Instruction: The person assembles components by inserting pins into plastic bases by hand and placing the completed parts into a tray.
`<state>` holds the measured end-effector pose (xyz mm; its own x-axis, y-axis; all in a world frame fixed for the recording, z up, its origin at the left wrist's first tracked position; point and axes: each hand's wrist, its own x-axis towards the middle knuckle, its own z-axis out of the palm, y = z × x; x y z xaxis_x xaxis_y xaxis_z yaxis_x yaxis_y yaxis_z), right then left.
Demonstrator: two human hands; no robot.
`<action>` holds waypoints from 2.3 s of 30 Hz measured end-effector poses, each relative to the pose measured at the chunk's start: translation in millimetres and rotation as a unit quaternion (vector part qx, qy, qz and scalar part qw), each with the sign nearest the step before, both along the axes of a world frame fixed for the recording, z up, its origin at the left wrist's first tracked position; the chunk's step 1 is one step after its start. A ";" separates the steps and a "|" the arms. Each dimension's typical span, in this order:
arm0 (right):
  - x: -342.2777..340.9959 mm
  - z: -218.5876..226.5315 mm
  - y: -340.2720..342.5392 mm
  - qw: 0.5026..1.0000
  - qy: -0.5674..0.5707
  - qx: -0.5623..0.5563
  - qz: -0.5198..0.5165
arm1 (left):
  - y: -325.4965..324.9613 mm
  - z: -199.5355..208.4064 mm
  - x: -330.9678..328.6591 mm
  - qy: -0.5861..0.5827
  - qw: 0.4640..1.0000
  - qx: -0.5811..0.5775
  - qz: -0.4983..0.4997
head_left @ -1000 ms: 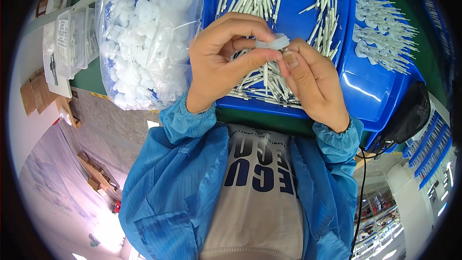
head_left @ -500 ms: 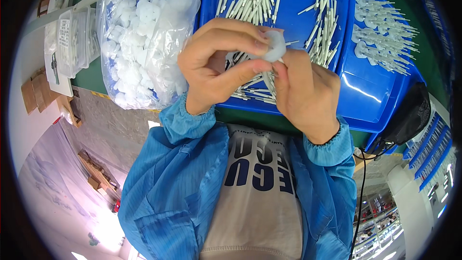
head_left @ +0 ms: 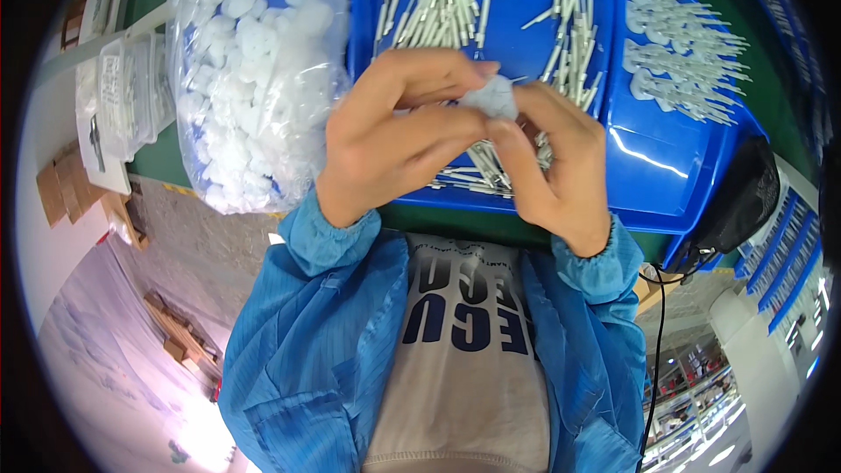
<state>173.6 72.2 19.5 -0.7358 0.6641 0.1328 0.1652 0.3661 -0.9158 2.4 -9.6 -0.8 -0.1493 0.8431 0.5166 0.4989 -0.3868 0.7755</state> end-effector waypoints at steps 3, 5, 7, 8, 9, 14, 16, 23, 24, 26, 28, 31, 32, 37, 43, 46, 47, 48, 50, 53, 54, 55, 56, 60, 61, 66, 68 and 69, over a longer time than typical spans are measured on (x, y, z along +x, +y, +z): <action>2.0 7.7 -6.5 0.994 -0.060 -0.072 -0.052 | -3.1 9.6 -0.4 0.060 0.997 0.040 -0.006; 5.4 7.2 -10.8 0.995 -0.062 0.006 -0.080 | -1.3 5.4 -13.8 0.089 0.988 0.084 -0.095; 8.8 5.5 -11.9 0.988 -0.075 0.088 -0.106 | -7.5 -0.2 -5.6 -0.011 0.995 0.083 -0.060; 6.7 2.1 -9.1 0.986 -0.076 0.093 -0.113 | -11.9 -3.9 -0.6 -0.110 0.991 0.075 -0.021; 2.1 -3.9 -3.9 0.978 0.004 0.178 -0.111 | -13.0 -9.6 9.3 -0.182 0.979 0.085 0.029; 24.6 -17.2 -6.6 0.952 0.048 0.292 -0.084 | -13.7 7.3 29.6 -0.209 0.971 -0.113 0.012; 44.5 -3.4 -3.7 0.963 -0.036 0.248 -0.095 | -2.4 11.5 34.8 -0.323 0.941 -0.096 -0.033; 178.2 24.0 41.7 0.896 -0.251 0.042 -0.365 | 2.6 6.3 18.6 -0.244 0.951 -0.189 0.028; 194.9 18.5 54.6 0.883 -0.275 0.055 -0.377 | 4.2 5.3 19.8 -0.244 0.947 -0.203 0.042; 214.3 7.7 79.2 0.852 -0.344 0.071 -0.389 | 6.1 1.1 21.6 -0.236 0.949 -0.207 0.030; 214.6 1.6 94.4 0.868 -0.332 0.098 -0.357 | 7.9 -0.5 22.1 -0.230 0.950 -0.210 0.019; 218.9 -16.2 119.0 0.877 -0.348 0.155 -0.292 | 7.5 -1.5 22.8 -0.201 0.953 -0.226 0.006; 221.8 -21.0 124.5 0.867 -0.378 0.188 -0.265 | 8.3 -3.4 22.3 -0.191 0.956 -0.221 0.000; 224.9 -13.9 143.6 0.899 -0.365 0.110 -0.215 | 7.3 -7.2 19.9 -0.180 0.960 -0.213 0.013; 219.0 -19.6 143.5 0.871 -0.403 0.037 -0.280 | 14.1 -5.5 23.1 -0.064 0.980 -0.190 0.021; 204.5 -13.5 130.3 0.874 -0.365 0.009 -0.322 | 18.6 -11.5 28.4 0.096 0.985 -0.141 -0.017; 197.4 -10.2 122.8 0.874 -0.335 0.001 -0.353 | 18.2 -13.2 34.4 0.142 0.979 -0.149 -0.009; 191.9 -5.9 112.6 0.873 -0.337 0.002 -0.352 | 17.5 -15.8 40.5 0.185 0.970 -0.157 -0.004; 177.4 2.1 91.3 0.796 -0.371 0.111 -0.466 | 16.3 -18.6 45.9 0.198 0.966 -0.166 0.010; 138.8 37.8 52.8 0.843 -0.202 0.107 -0.487 | 12.9 -18.6 42.5 0.120 0.969 -0.213 -0.019; 120.2 40.6 42.7 0.842 -0.204 0.106 -0.488 | 12.8 -18.6 40.7 0.119 0.969 -0.214 -0.021; 101.5 41.6 34.5 0.881 -0.161 0.120 -0.428 | 14.4 -18.1 38.3 0.062 0.985 -0.164 -0.006; 81.9 37.9 30.1 0.918 -0.111 0.129 -0.357 | 12.3 -18.3 35.0 0.010 0.993 -0.114 0.020; 28.5 21.6 44.4 0.959 -0.163 0.184 -0.138 | 7.1 -4.6 21.4 -0.070 0.991 -0.106 0.051; 20.7 4.1 53.8 0.946 -0.170 0.234 -0.146 | 5.3 -7.0 17.0 -0.093 0.989 -0.101 0.058; -18.9 -42.2 84.6 0.882 -0.242 0.354 -0.196 | 3.7 -14.0 18.2 -0.307 0.937 -0.137 0.094; -26.2 -46.9 83.8 0.859 -0.283 0.381 -0.193 | 2.5 -17.5 16.6 -0.288 0.946 -0.114 0.097; -25.0 -47.0 82.5 0.859 -0.284 0.382 -0.191 | 1.0 -17.4 14.1 -0.289 0.945 -0.114 0.099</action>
